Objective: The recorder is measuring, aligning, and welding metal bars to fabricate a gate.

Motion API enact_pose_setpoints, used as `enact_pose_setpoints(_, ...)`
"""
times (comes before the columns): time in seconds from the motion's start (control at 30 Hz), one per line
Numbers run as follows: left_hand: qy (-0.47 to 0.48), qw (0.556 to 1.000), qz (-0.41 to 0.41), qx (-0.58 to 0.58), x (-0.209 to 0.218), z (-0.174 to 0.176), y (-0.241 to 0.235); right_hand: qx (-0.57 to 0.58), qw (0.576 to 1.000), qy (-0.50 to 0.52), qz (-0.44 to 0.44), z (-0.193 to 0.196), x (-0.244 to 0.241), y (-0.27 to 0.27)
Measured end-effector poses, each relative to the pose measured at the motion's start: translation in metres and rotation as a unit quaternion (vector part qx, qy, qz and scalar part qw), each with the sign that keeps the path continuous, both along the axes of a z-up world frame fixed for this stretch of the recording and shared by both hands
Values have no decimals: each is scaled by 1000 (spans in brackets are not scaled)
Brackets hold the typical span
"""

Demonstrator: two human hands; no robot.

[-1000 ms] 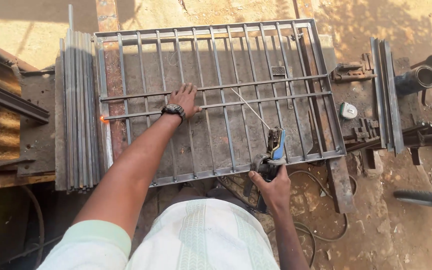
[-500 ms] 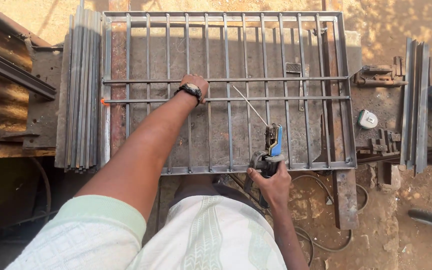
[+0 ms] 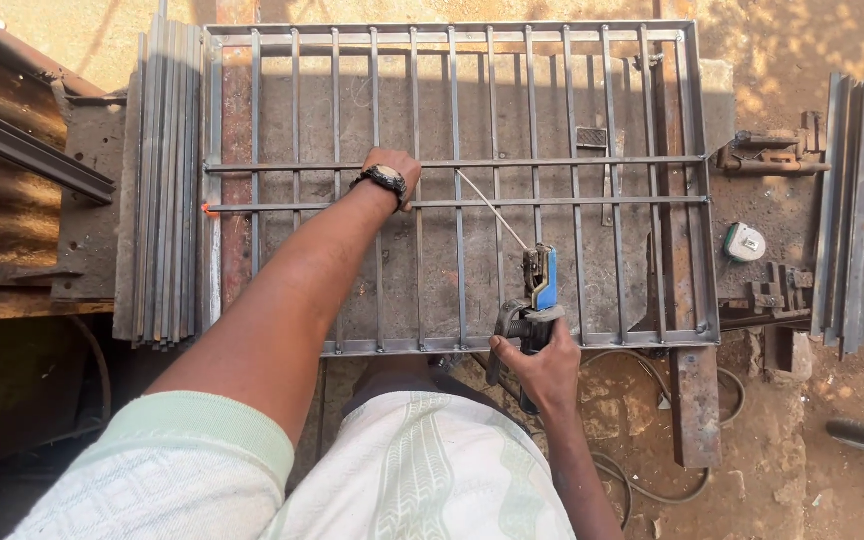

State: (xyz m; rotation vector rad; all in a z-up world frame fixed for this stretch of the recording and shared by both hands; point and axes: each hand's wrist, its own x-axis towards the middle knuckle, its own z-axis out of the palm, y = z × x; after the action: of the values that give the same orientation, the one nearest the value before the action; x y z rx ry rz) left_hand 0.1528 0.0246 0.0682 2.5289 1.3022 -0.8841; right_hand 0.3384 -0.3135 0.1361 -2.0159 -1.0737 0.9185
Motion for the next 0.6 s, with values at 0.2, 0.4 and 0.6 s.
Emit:
enact_pose_setpoints(0.2,-35,999,11,3,-5,-20,7,-15,1000,2,-10,0,1,3)
enact_pose_setpoints(0.4,-65,997,25,12,-5,-16,4,-9,1000,8,-19,2,-3,5)
enact_pose_setpoints(0.6,-65,998,16,9,-8,-17,3,-4,1000,18,-23,4,-2,5)
